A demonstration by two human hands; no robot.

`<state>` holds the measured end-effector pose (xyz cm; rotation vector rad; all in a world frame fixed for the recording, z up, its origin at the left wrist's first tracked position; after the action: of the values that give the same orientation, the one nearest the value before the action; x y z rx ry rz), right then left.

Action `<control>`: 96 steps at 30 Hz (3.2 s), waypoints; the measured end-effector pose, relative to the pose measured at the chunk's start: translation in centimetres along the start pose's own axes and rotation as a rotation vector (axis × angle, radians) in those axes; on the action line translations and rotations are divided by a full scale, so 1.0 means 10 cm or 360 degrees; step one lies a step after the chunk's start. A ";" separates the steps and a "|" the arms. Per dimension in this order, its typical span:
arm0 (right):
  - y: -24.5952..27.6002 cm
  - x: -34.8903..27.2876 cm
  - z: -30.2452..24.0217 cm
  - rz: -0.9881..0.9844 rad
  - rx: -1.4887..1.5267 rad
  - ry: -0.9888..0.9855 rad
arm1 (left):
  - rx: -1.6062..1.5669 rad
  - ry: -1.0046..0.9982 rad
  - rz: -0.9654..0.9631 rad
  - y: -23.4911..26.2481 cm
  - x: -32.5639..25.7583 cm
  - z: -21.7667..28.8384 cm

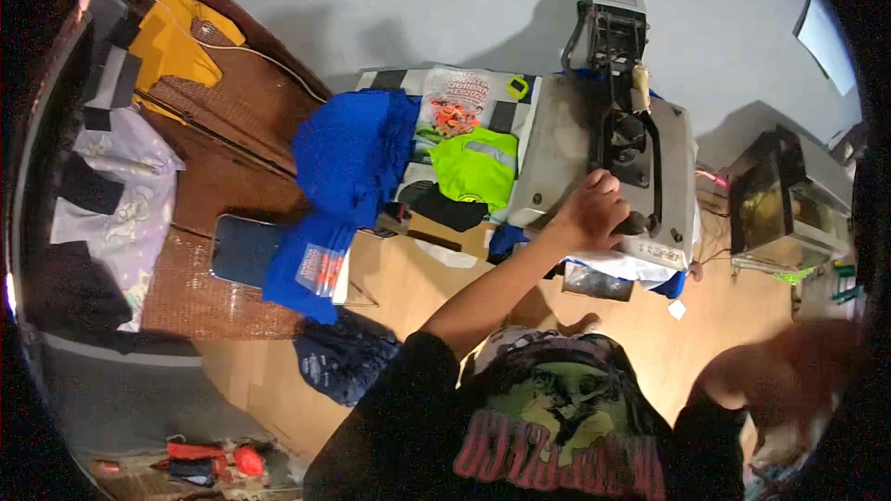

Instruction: Applying heat transfer designs to t-shirts using a heat press machine and then folding them.

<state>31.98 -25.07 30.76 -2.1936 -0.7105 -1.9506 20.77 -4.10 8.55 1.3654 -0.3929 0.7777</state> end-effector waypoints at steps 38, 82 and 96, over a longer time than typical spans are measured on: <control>-2.52 -1.83 0.85 -0.2160 -0.0457 -0.0522 | -0.0904 0.2097 0.0577 0.86 -1.20 -1.25; -2.52 -1.31 0.71 -0.2542 -0.0285 -0.0429 | 0.0870 0.1161 0.0216 0.02 -0.40 -0.84; -2.36 -1.13 0.68 -0.1939 -0.0850 -0.0367 | -0.0202 0.2300 0.0814 0.55 -1.93 -2.21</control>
<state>27.56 -4.52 13.68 -2.5672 -2.1798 -2.5703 -0.48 12.18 -4.60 0.3089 0.3838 1.8774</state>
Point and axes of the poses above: each hand's wrist, its own x-axis towards the middle knuckle, its own y-axis out of the back of the hand, z = x × y, the point moved 7 cm from there along x, towards the middle knuckle, and after that the axes turned 7 degrees about z, right-handed, at the moved point
